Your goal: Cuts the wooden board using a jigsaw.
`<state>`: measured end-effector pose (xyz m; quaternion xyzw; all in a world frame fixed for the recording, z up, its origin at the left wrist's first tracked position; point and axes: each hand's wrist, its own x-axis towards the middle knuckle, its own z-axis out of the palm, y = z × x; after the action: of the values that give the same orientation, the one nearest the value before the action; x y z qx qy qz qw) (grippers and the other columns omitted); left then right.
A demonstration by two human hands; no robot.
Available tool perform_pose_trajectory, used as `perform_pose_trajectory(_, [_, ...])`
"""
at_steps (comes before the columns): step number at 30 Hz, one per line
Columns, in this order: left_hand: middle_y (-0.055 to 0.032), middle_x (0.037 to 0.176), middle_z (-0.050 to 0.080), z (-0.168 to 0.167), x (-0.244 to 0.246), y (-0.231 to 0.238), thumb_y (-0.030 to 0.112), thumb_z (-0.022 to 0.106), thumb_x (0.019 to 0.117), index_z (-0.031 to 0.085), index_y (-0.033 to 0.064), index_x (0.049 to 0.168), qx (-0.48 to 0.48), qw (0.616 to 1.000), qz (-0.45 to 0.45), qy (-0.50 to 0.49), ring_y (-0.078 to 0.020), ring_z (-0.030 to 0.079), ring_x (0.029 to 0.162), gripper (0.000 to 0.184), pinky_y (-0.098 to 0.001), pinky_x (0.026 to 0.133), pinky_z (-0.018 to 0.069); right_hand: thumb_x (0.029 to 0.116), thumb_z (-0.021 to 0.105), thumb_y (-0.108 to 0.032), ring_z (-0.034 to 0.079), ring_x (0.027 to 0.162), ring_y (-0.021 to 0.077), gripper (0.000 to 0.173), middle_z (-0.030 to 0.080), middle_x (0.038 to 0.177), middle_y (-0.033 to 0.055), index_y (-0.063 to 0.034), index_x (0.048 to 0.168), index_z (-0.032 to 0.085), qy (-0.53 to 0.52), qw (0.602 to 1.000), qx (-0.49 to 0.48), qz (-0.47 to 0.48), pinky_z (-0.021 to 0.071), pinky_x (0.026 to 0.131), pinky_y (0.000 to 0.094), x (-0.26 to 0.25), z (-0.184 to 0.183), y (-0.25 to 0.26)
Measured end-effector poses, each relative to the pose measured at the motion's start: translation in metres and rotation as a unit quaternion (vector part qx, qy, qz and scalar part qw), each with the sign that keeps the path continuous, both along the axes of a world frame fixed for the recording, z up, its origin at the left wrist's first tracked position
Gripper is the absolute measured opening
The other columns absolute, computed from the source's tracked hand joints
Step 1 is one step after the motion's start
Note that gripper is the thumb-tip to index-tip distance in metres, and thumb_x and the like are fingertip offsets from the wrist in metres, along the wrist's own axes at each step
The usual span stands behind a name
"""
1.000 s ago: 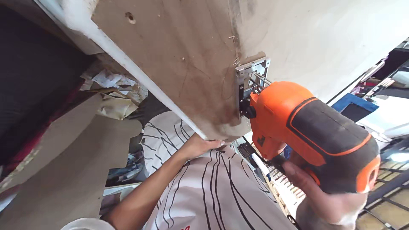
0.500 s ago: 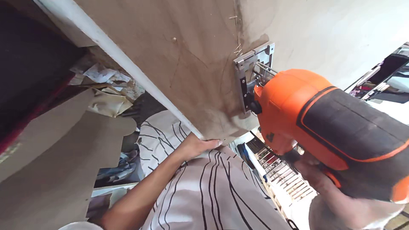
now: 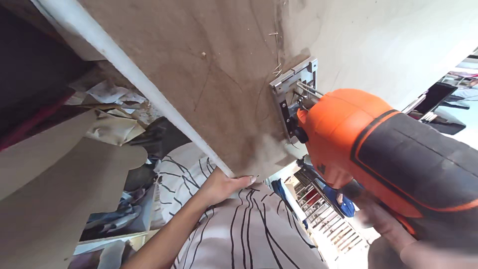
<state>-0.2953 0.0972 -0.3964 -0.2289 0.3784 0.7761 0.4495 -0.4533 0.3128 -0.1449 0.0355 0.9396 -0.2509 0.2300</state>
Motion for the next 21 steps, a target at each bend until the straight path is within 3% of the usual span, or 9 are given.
perform_pose_trajectory(3, [-0.0001, 0.107, 0.077, 0.0, 0.001, 0.001, 0.017, 0.087, 0.0797, 0.07, 0.0093, 0.117, 0.0, 1.0, 0.005, 0.012, -0.0117, 0.073, 0.102, 0.042, -0.0322, 0.093, 0.0619, 0.0841, 0.086, -0.025, 0.071, 0.097, 0.0108, 0.046, 0.072, 0.108, -0.002, -0.0133, 0.122, 0.064, 0.004, 0.999, -0.009, 0.03, 0.0618, 0.086, 0.0322, -0.007, 0.0, 0.006])
perform_pose_trajectory(6, [-0.0023, 0.11, 0.076, 0.001, 0.003, 0.003, 0.016, 0.087, 0.081, 0.068, 0.0074, 0.12, 0.002, 0.999, 0.042, 0.024, -0.0149, 0.073, 0.103, 0.044, -0.0346, 0.095, 0.0621, 0.0845, 0.086, -0.022, 0.071, 0.095, 0.0121, 0.041, 0.073, 0.107, -0.0006, -0.0122, 0.119, 0.066, -0.006, 0.999, -0.026, 0.029, 0.0624, 0.085, 0.0334, -0.008, 0.002, 0.011])
perform_pose_trajectory(9, [-0.006, 0.112, 0.076, 0.003, 0.007, 0.009, 0.014, 0.088, 0.0804, 0.064, 0.0034, 0.124, -0.011, 0.996, 0.088, 0.022, -0.0195, 0.074, 0.105, 0.051, -0.0381, 0.095, 0.0627, 0.0885, 0.08, -0.006, 0.073, 0.094, 0.0158, 0.032, 0.074, 0.107, 0.0056, -0.005, 0.118, 0.067, -0.049, 0.994, -0.095, 0.016, 0.0629, 0.085, 0.0372, -0.004, 0.006, 0.019])
perform_pose_trajectory(12, [-0.0056, 0.111, 0.076, 0.004, 0.01, 0.012, 0.016, 0.089, 0.0796, 0.064, 0.0041, 0.124, -0.028, 0.995, 0.092, 0.025, -0.0193, 0.074, 0.104, 0.052, -0.0376, 0.095, 0.0627, 0.0811, 0.086, -0.01, 0.071, 0.093, 0.0231, 0.044, 0.071, 0.106, 0.0132, 0.0013, 0.118, 0.064, 0.019, 0.997, -0.076, 0.006, 0.0619, 0.084, 0.0431, 0.007, 0.004, 0.037])
perform_pose_trajectory(16, [-0.0042, 0.11, 0.076, 0.003, 0.01, 0.012, 0.018, 0.089, 0.0794, 0.066, 0.0071, 0.122, -0.036, 0.996, 0.077, 0.024, -0.0188, 0.074, 0.103, 0.05, -0.0369, 0.094, 0.0628, 0.0819, 0.084, -0.007, 0.072, 0.079, 0.0285, 0.041, 0.072, 0.095, 0.0157, 0.0016, 0.116, 0.062, 0.031, 0.995, -0.06, -0.071, 0.063, 0.071, 0.0477, 0.015, 0.01, 0.045])
perform_pose_trajectory(19, [-0.0042, 0.11, 0.076, 0.003, 0.01, 0.012, 0.018, 0.09, 0.0786, 0.067, 0.0078, 0.122, -0.036, 0.996, 0.077, 0.024, -0.0188, 0.074, 0.103, 0.05, -0.037, 0.093, 0.063, 0.081, 0.084, -0.006, 0.072, 0.082, 0.0294, 0.041, 0.072, 0.096, 0.0162, 0.0021, 0.115, 0.063, 0.052, 0.996, -0.047, -0.052, 0.063, 0.073, 0.0491, 0.013, 0.009, 0.047])
perform_pose_trajectory(21, [-0.0042, 0.11, 0.076, 0.002, 0.01, 0.012, 0.018, 0.09, 0.0782, 0.067, 0.0076, 0.122, -0.034, 0.996, 0.079, 0.027, -0.0185, 0.074, 0.103, 0.051, -0.037, 0.094, 0.0629, 0.0787, 0.087, -0.003, 0.073, 0.091, 0.0319, 0.046, 0.073, 0.103, 0.018, 0.0031, 0.117, 0.063, 0.066, 0.996, -0.047, -0.025, 0.0633, 0.082, 0.052, 0.009, 0.009, 0.049])
